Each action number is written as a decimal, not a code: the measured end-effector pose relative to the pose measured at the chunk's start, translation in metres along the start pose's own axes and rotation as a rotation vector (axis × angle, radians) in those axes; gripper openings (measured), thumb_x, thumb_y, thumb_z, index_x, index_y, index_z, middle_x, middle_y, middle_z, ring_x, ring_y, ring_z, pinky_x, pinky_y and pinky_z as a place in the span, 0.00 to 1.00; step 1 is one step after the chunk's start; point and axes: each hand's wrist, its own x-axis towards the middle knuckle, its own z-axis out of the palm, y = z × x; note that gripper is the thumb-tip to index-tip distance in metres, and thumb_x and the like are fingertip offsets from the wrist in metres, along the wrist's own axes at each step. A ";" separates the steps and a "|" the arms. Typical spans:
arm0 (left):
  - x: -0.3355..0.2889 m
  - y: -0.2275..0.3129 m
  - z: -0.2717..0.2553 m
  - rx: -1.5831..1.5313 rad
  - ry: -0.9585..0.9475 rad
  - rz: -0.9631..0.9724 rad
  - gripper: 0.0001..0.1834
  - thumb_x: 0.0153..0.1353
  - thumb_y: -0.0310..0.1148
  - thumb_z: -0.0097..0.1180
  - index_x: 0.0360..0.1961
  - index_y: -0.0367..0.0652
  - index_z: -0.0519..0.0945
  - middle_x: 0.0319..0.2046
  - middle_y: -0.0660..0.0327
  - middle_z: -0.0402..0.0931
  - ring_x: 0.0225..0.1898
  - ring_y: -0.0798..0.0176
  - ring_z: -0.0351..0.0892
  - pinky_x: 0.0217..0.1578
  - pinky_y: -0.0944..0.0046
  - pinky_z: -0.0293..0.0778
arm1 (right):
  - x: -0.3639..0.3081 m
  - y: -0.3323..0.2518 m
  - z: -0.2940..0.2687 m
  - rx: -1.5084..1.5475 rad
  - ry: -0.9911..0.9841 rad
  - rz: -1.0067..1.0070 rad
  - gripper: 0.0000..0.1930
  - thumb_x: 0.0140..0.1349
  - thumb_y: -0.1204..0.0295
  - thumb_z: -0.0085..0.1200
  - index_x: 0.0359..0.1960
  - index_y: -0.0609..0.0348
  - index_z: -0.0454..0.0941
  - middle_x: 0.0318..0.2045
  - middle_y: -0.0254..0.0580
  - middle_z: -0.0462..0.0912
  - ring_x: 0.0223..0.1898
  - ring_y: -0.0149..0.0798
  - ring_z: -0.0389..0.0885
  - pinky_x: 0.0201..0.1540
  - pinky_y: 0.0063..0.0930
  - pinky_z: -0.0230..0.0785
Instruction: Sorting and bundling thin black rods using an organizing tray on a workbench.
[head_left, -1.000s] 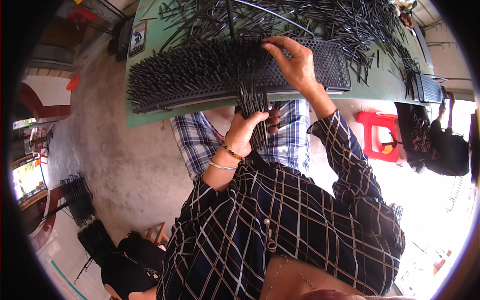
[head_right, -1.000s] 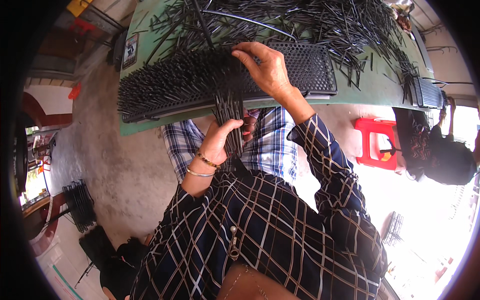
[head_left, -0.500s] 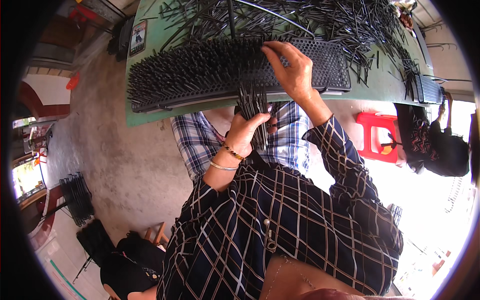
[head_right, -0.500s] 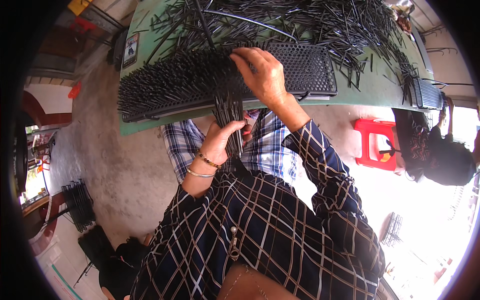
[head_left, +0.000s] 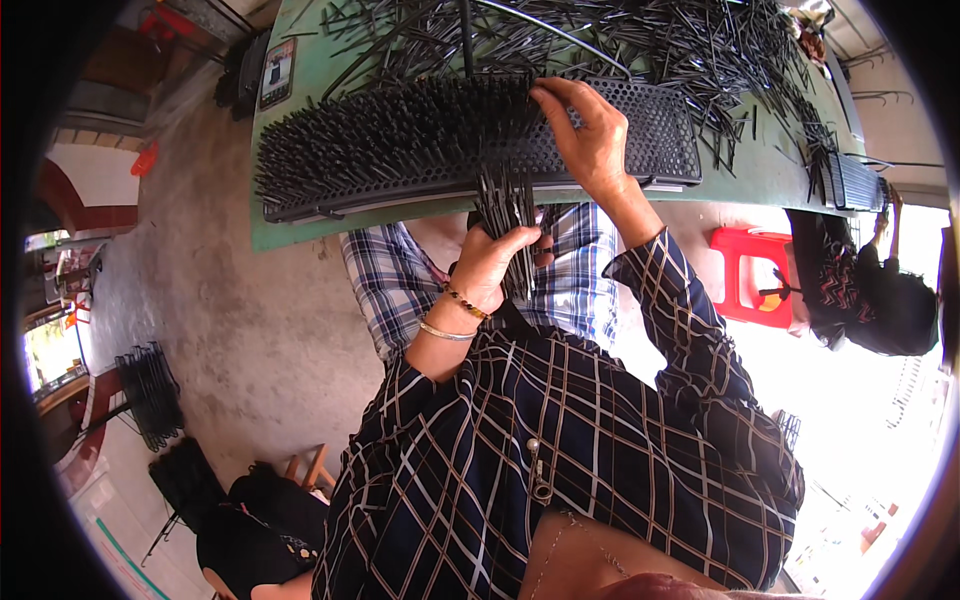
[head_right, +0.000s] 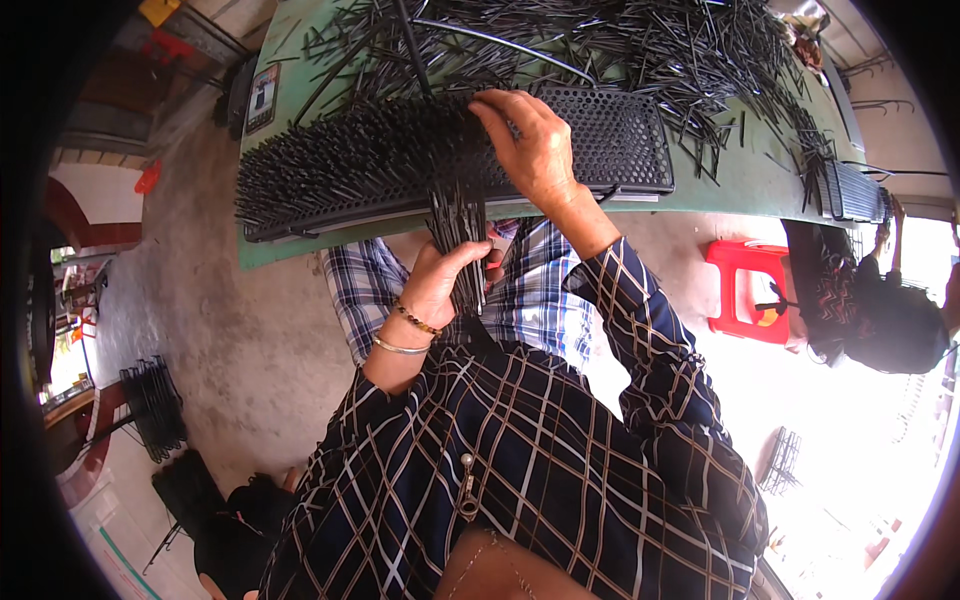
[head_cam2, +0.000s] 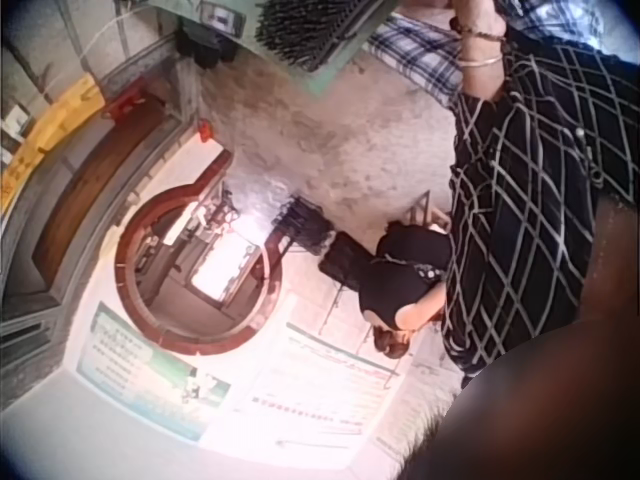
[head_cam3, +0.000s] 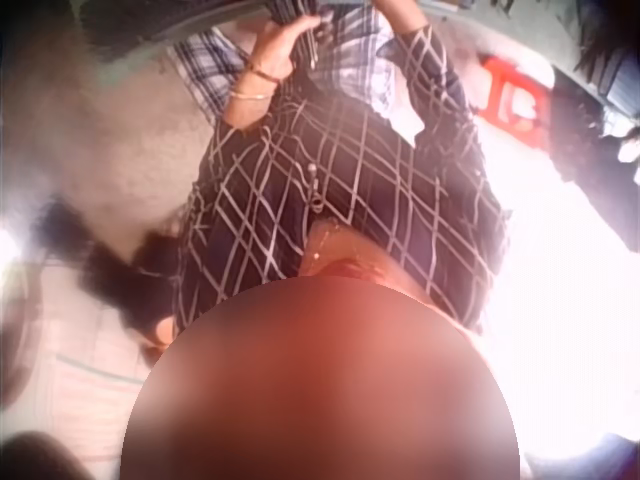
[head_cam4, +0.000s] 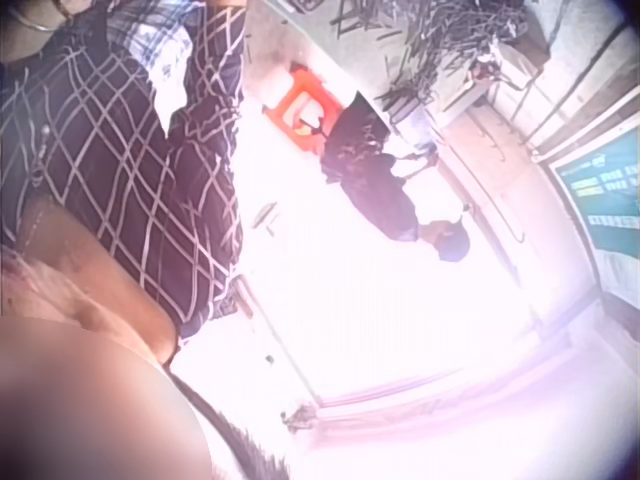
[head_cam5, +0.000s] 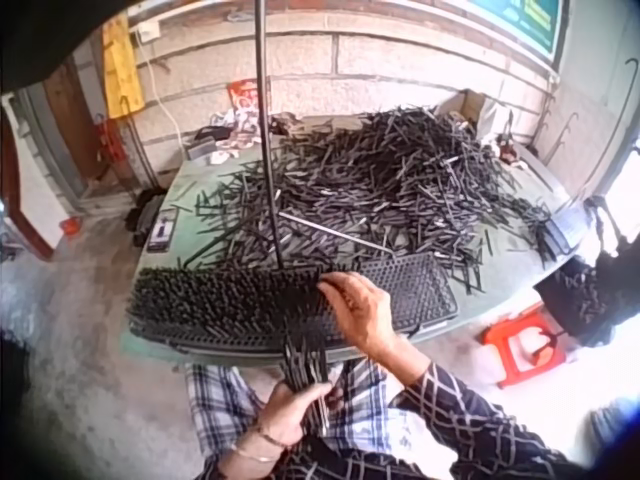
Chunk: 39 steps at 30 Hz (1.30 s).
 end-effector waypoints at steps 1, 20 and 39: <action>0.000 -0.001 0.000 -0.001 0.000 0.000 0.08 0.56 0.24 0.58 0.38 0.36 0.77 0.31 0.59 0.78 0.31 0.64 0.81 0.28 0.63 0.81 | 0.000 -0.001 0.000 -0.011 -0.006 -0.026 0.08 0.56 0.77 0.61 0.38 0.61 0.81 0.32 0.42 0.84 0.31 0.37 0.83 0.35 0.24 0.74; 0.000 -0.001 -0.001 0.016 -0.005 0.027 0.07 0.56 0.25 0.58 0.36 0.37 0.76 0.30 0.59 0.79 0.30 0.65 0.80 0.26 0.65 0.79 | -0.008 0.004 0.000 -0.107 -0.142 -0.171 0.11 0.53 0.75 0.62 0.39 0.58 0.82 0.41 0.40 0.82 0.40 0.41 0.80 0.44 0.32 0.72; 0.001 0.002 0.000 -0.045 -0.069 0.100 0.08 0.57 0.23 0.57 0.38 0.36 0.76 0.32 0.60 0.78 0.34 0.64 0.81 0.29 0.64 0.81 | -0.010 -0.025 -0.030 -0.011 -0.367 0.183 0.11 0.56 0.70 0.62 0.38 0.63 0.82 0.33 0.43 0.83 0.33 0.38 0.82 0.37 0.29 0.74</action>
